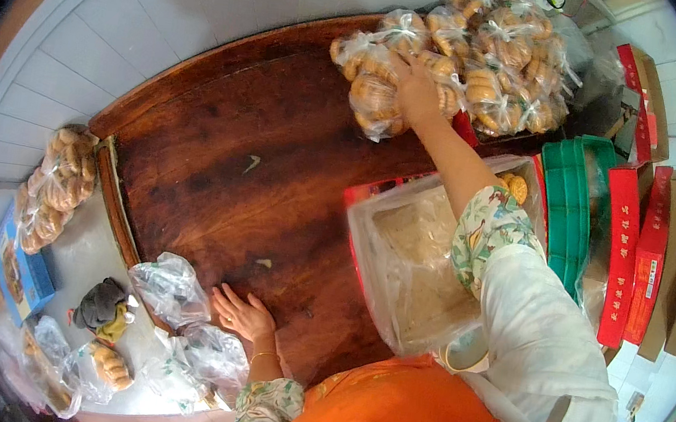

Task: The person repeatedly picks round cookies from a red box and places them into clear plastic bags. They then tie the bags closed and set them aside on the table. The task is performed continuously throughout the clip.

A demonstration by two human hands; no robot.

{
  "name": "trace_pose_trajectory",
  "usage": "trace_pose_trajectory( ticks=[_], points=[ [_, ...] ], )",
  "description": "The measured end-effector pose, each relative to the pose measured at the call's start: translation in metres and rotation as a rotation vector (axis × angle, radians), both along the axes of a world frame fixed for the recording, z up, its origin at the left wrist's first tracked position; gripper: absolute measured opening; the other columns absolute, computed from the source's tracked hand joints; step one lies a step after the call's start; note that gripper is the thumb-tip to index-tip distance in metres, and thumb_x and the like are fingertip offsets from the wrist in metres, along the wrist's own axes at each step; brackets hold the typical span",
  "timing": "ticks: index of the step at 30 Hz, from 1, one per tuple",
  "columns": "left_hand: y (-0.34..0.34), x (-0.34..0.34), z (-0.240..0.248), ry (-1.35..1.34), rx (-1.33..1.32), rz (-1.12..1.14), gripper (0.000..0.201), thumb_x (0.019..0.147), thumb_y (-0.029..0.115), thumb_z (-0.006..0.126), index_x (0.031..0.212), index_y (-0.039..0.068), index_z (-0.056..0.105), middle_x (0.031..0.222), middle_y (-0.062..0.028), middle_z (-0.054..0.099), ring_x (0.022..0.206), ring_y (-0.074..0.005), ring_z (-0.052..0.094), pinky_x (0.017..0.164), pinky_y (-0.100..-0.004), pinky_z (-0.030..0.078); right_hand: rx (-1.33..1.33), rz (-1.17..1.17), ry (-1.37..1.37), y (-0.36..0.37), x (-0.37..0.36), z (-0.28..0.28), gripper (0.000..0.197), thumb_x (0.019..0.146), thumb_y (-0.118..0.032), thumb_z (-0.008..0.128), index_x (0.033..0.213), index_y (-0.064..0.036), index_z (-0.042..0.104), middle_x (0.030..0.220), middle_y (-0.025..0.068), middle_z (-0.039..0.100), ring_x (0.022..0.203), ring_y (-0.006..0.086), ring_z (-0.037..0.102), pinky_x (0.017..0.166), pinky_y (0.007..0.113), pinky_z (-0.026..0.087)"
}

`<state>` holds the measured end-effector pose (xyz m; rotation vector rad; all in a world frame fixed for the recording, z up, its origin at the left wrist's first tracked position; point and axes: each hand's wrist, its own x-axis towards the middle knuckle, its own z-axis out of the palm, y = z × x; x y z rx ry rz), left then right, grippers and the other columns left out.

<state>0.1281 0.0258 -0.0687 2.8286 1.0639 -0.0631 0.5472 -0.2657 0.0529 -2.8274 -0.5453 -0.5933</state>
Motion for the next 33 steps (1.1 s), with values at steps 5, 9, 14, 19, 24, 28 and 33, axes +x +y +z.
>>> trace_pose_trajectory(
  ticks=[5, 9, 14, 19, 24, 28, 33],
  points=[
    [0.003, -0.007, -0.009, 0.023, 0.031, 0.004, 0.062, 0.089, 0.028, 0.052, 0.143, 0.009, 0.029, 0.152, -0.0101, 0.019, 0.138, -0.0324, 0.02, 0.106, -0.05, 0.023, -0.187, 0.274, -0.019, 0.015, -0.025, -0.019, 0.052, 0.078, -0.017, 0.064, 0.127, -0.0196, 0.051, 0.13, 0.0126, 0.047, 0.124, 0.0302, 0.042, 0.104, 0.049, 0.031],
    [0.0, -0.002, -0.006, 0.017, 0.041, 0.008, 0.062, 0.088, 0.027, 0.053, 0.143, 0.009, 0.029, 0.152, -0.0105, 0.02, 0.138, -0.0325, 0.021, 0.106, -0.0498, 0.023, -0.25, 0.268, 0.055, 0.001, -0.028, -0.024, 0.058, 0.076, -0.024, 0.069, 0.13, -0.0233, 0.047, 0.135, 0.0094, 0.042, 0.13, 0.0276, 0.036, 0.106, 0.052, 0.027],
    [0.002, -0.002, -0.006, 0.005, 0.022, 0.004, 0.064, 0.087, 0.025, 0.054, 0.143, 0.01, 0.029, 0.152, -0.0109, 0.021, 0.137, -0.0326, 0.023, 0.105, -0.0503, 0.024, -0.307, 0.279, 0.053, -0.008, -0.009, -0.025, 0.064, 0.075, -0.024, 0.07, 0.132, -0.0251, 0.044, 0.135, 0.0088, 0.042, 0.13, 0.0274, 0.036, 0.105, 0.052, 0.028],
    [0.0, 0.001, -0.006, -0.005, 0.028, 0.02, 0.064, 0.086, 0.025, 0.055, 0.143, 0.01, 0.029, 0.152, -0.0102, 0.02, 0.137, -0.0322, 0.022, 0.105, -0.0502, 0.024, -0.22, 0.179, 0.081, -0.005, -0.015, -0.034, 0.068, 0.074, -0.026, 0.072, 0.134, -0.0248, 0.04, 0.137, 0.0095, 0.039, 0.13, 0.0286, 0.035, 0.104, 0.052, 0.028],
    [0.001, -0.002, -0.003, 0.002, 0.0, 0.026, 0.064, 0.086, 0.025, 0.055, 0.142, 0.01, 0.03, 0.152, -0.011, 0.021, 0.138, -0.032, 0.022, 0.104, -0.0502, 0.025, -0.307, 0.162, 0.18, -0.007, -0.02, -0.031, 0.08, 0.07, -0.027, 0.074, 0.139, -0.0257, 0.033, 0.142, 0.0106, 0.033, 0.132, 0.0301, 0.032, 0.105, 0.054, 0.025],
    [0.003, -0.003, -0.004, -0.071, 0.014, -0.004, 0.063, 0.086, 0.025, 0.056, 0.142, 0.008, 0.032, 0.151, -0.0119, 0.023, 0.136, -0.0328, 0.024, 0.102, -0.0508, 0.026, -0.373, 0.222, 0.168, -0.011, -0.013, -0.026, 0.082, 0.071, -0.024, 0.073, 0.141, -0.0264, 0.031, 0.144, 0.0115, 0.03, 0.134, 0.0315, 0.029, 0.106, 0.055, 0.024],
    [0.006, -0.007, -0.003, -0.11, 0.041, -0.015, 0.061, 0.085, 0.028, 0.056, 0.139, 0.008, 0.036, 0.149, -0.0122, 0.026, 0.134, -0.0319, 0.027, 0.099, -0.0495, 0.03, -0.497, 0.2, 0.125, 0.007, -0.049, -0.005, 0.075, 0.073, -0.016, 0.07, 0.139, -0.0242, 0.035, 0.146, 0.0146, 0.027, 0.136, 0.0339, 0.024, 0.107, 0.054, 0.022]
  ],
)
